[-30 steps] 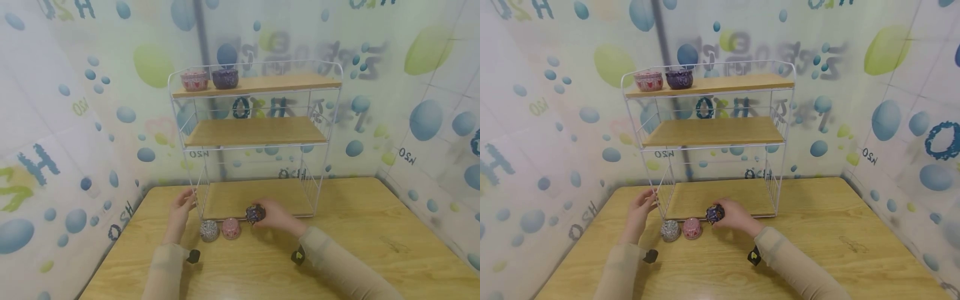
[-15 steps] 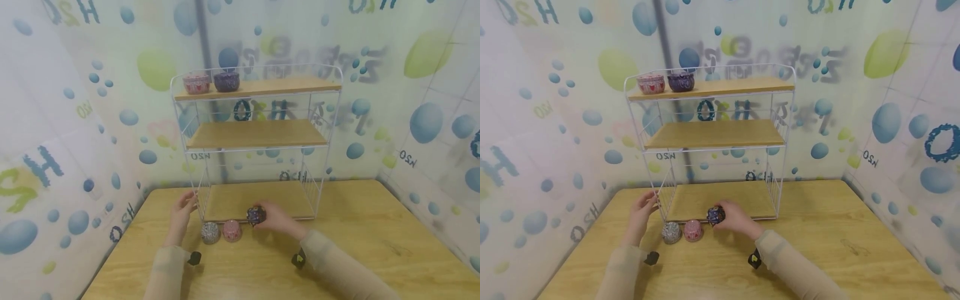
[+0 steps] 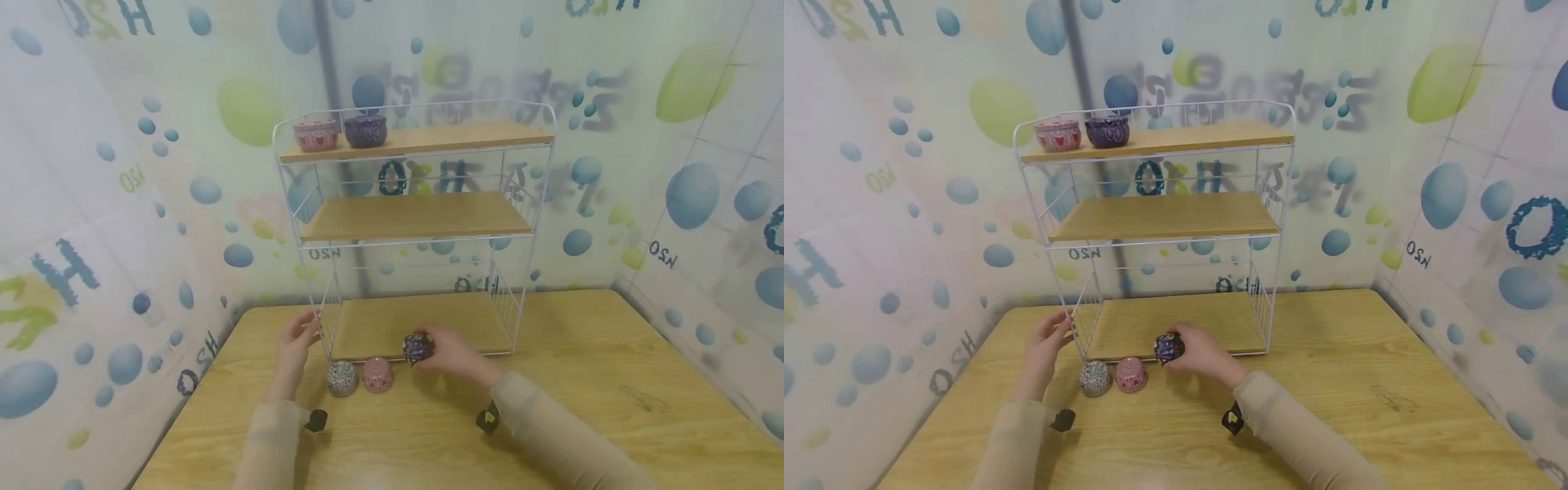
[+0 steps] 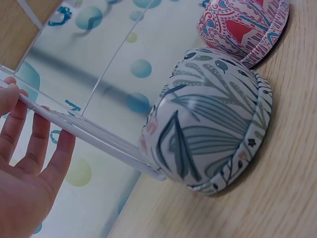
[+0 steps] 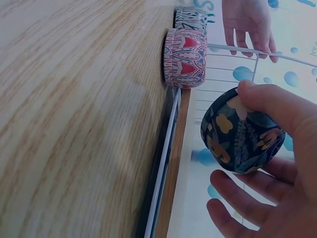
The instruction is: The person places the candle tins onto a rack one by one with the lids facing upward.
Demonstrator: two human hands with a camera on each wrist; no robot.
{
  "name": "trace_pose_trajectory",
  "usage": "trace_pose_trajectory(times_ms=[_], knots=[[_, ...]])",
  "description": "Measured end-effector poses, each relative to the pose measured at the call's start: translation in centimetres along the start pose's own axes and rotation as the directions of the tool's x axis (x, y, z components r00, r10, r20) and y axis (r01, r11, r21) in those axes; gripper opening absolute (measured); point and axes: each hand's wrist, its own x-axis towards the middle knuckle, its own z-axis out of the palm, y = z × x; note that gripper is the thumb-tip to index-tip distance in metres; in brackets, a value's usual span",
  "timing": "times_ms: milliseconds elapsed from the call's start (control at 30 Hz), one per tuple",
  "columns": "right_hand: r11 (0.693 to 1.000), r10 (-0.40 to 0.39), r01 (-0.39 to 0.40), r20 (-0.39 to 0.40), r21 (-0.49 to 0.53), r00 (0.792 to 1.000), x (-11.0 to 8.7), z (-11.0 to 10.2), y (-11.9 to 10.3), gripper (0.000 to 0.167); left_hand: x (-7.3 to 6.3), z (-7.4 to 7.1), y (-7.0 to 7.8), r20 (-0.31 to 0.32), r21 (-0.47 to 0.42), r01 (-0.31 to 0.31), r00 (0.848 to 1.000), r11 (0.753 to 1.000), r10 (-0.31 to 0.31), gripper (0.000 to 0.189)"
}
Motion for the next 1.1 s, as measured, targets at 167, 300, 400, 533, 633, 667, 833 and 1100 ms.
trace_pose_trajectory(times_ms=[167, 300, 400, 533, 633, 667, 833, 1100], knots=[[1.000, -0.031, 0.031, -0.005, -0.002, 0.999, -0.08, -0.24, -0.11, 0.073, 0.07, -0.09, -0.72, -0.011, 0.034, -0.021, 1.000, 0.999, 0.022, 0.036], [0.999, -0.048, 0.048, -0.013, -0.005, 0.999, -0.17, -0.32, -0.10, 0.072, -0.14, -0.08, -0.73, -0.011, 0.042, -0.028, 1.000, 0.999, 0.028, 0.036], [0.999, -0.045, 0.045, -0.019, 0.003, 0.999, -0.18, -0.33, -0.05, 0.072, -0.18, -0.08, -0.69, -0.013, 0.031, -0.022, 1.000, 0.999, 0.022, 0.035], [1.000, -0.010, 0.011, -0.023, 0.019, 1.000, -0.16, -0.44, -0.11, 0.074, -0.07, -0.09, -0.58, -0.015, 0.017, -0.015, 1.000, 1.000, 0.015, 0.033], [0.999, 0.012, -0.011, -0.023, 0.030, 1.000, -0.13, -0.55, -0.20, 0.074, 0.04, -0.09, -0.55, -0.014, 0.009, -0.016, 1.000, 1.000, 0.016, 0.032], [0.999, 0.014, -0.013, -0.024, 0.031, 1.000, -0.13, -0.56, -0.21, 0.074, 0.05, -0.08, -0.56, -0.014, 0.007, -0.016, 1.000, 1.000, 0.016, 0.032], [0.999, 0.011, -0.009, -0.031, 0.040, 0.999, -0.19, -0.60, -0.21, 0.074, 0.08, 0.00, -0.70, -0.025, 0.010, -0.006, 1.000, 1.000, 0.006, 0.031], [0.996, 0.034, -0.030, -0.059, 0.078, 0.998, -0.34, -0.55, -0.10, 0.075, 0.15, -0.05, -0.91, -0.019, 0.005, -0.018, 1.000, 1.000, 0.018, 0.032]])
